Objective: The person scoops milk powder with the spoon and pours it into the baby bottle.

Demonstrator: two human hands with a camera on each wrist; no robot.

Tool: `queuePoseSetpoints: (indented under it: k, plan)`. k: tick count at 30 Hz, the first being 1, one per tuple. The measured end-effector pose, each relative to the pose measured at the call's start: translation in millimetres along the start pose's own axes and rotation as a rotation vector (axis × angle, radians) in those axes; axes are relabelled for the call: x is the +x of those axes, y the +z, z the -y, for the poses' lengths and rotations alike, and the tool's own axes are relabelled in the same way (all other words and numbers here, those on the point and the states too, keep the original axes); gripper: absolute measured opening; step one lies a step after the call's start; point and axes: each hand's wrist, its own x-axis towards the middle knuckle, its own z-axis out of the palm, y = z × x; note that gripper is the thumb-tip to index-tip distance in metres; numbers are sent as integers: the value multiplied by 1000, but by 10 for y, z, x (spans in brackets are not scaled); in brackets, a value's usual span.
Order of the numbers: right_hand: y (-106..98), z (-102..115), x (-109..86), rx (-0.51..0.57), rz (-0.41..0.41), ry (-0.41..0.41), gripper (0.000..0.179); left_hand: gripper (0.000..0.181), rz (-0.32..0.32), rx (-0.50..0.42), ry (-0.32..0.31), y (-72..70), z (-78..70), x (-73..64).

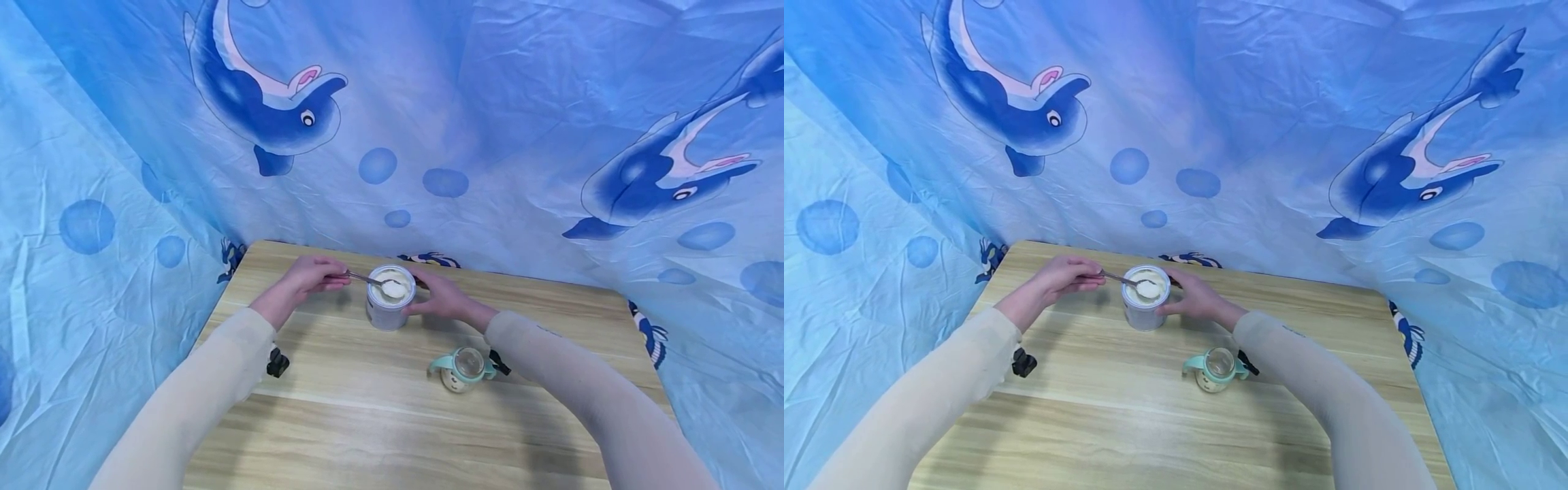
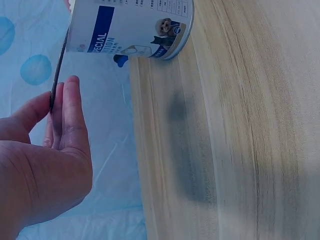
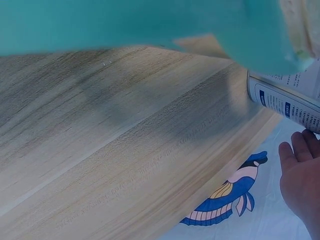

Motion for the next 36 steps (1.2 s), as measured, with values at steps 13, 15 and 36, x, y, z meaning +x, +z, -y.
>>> queuePoseSetpoints:
  k: [13, 15, 36]
  plan:
    - [1, -21, 3, 28, -9, 3, 90, 40, -20, -46, -20, -22, -6, -5]
    - [3, -24, 0, 28, -9, 7, 90, 42, -21, -44, -19, -17, -11, -6]
    - [33, -2, -14, 29, -22, 2, 91, 44, -6, -62, -39, -35, 32, 8]
